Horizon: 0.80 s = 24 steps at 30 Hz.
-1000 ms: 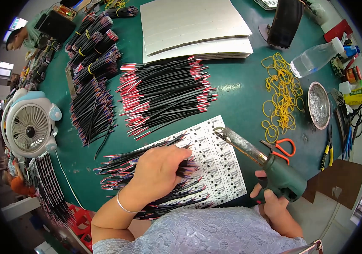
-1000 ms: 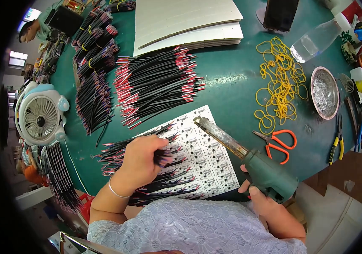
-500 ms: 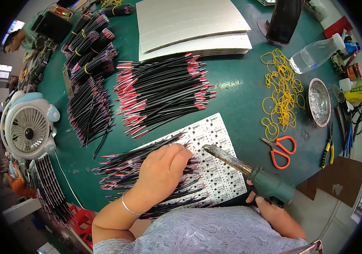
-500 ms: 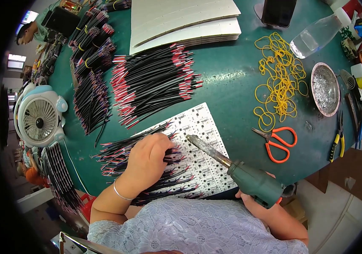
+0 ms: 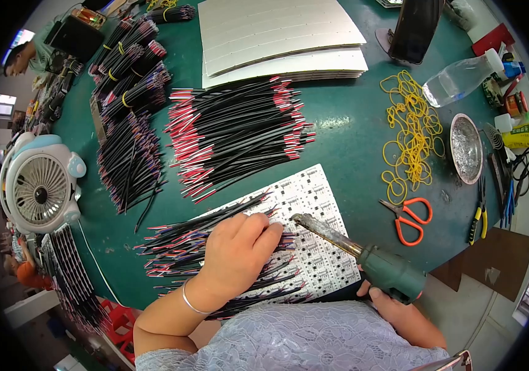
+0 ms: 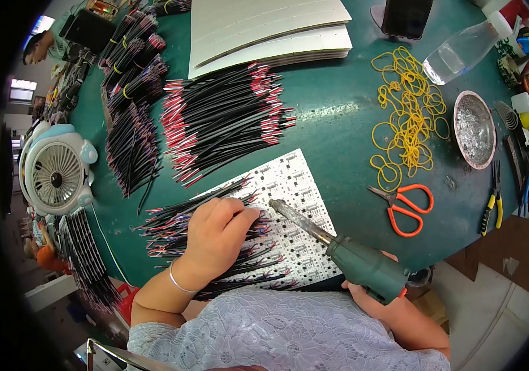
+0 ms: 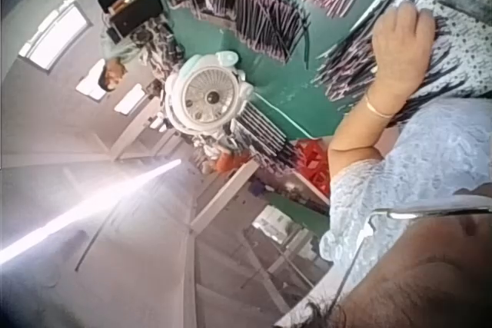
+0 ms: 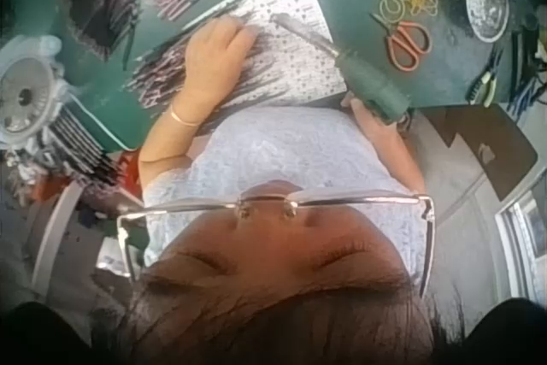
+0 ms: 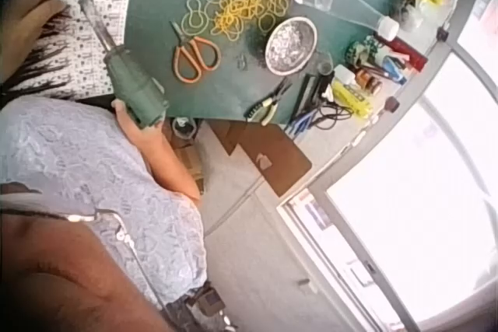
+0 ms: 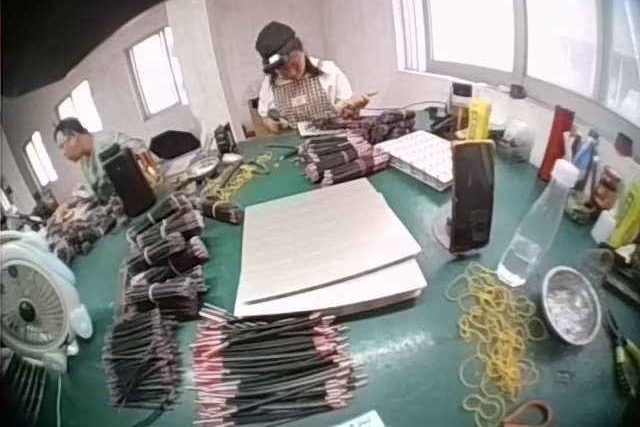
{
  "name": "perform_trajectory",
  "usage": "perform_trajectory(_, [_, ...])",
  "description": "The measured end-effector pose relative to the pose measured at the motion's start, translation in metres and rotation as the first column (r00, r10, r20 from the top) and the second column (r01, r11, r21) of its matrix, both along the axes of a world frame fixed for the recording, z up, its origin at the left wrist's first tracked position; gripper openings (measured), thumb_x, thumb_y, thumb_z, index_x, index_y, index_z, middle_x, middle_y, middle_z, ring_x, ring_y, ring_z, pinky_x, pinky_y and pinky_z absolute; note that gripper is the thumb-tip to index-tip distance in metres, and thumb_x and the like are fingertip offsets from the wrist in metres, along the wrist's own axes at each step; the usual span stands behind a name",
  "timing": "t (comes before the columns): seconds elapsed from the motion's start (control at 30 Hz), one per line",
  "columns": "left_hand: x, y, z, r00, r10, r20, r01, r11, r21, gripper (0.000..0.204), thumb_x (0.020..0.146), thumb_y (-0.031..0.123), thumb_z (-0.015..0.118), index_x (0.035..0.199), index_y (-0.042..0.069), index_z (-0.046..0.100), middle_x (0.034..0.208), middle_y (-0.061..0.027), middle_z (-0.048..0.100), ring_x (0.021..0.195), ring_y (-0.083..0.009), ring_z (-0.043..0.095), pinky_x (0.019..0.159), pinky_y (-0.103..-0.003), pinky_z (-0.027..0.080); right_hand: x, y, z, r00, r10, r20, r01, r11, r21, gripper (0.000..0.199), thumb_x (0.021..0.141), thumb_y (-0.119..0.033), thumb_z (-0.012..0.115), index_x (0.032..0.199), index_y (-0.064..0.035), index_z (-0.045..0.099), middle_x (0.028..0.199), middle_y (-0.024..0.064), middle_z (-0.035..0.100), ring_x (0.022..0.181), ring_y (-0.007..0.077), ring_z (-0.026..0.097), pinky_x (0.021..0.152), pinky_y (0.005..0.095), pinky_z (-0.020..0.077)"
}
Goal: The person solders or heat-shrinks electrical wires onto specific points on an LED circuit board assembly using a soldering iron.
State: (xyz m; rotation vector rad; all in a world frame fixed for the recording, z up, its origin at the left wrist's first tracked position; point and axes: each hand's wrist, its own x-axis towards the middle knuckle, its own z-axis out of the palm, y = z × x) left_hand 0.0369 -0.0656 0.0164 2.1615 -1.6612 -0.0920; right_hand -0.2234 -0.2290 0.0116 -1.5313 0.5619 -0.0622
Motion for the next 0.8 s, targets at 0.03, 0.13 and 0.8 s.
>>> perform_trajectory(0.03, [0.0, 0.0, -0.001, 1.0, 0.0, 0.0, 0.0, 1.0, 0.0, 0.028, 0.068, 0.003, 0.065, 0.095, 0.006, 0.067, 0.086, -0.0062, 0.057, 0.074, -0.0231, 0.056, 0.062, -0.035, 0.046, 0.003, 0.0, -0.001, 1.0, 0.0, 0.0, 0.0, 1.0, 0.0, 0.046, 0.093, -0.025, 0.06, 0.128, 0.0037, 0.051, 0.116, 0.0151, 0.061, 0.07, 0.0179, 0.063, 0.065, 0.0313, 0.0516])
perform_trajectory(0.13, [0.001, 0.001, -0.004, 1.0, -0.008, 0.019, 0.008, 1.0, -0.005, 0.026, 0.074, 0.01, 0.063, 0.1, 0.006, 0.064, 0.092, -0.005, 0.056, 0.076, -0.0212, 0.055, 0.064, -0.033, 0.047, 0.005, 0.0, -0.005, 0.992, -0.062, 0.107, 0.067, 0.997, -0.044, 0.028, 0.082, 0.0, 0.062, 0.109, 0.0058, 0.061, 0.103, 0.017, 0.063, 0.068, 0.0154, 0.067, 0.058, 0.0277, 0.0572])
perform_trajectory(0.8, [0.001, -0.001, -0.005, 0.998, -0.005, -0.068, 0.004, 1.0, -0.006, 0.03, 0.067, 0.001, 0.065, 0.097, 0.002, 0.066, 0.085, -0.0089, 0.056, 0.077, -0.027, 0.058, 0.068, -0.037, 0.048, 0.018, -0.007, 0.0, 0.967, 0.252, 0.036, -0.175, 0.761, -0.625, 0.023, 0.087, -0.013, 0.06, 0.106, 0.0006, 0.061, 0.075, 0.0062, 0.064, 0.063, 0.0135, 0.064, 0.061, 0.0314, 0.051])
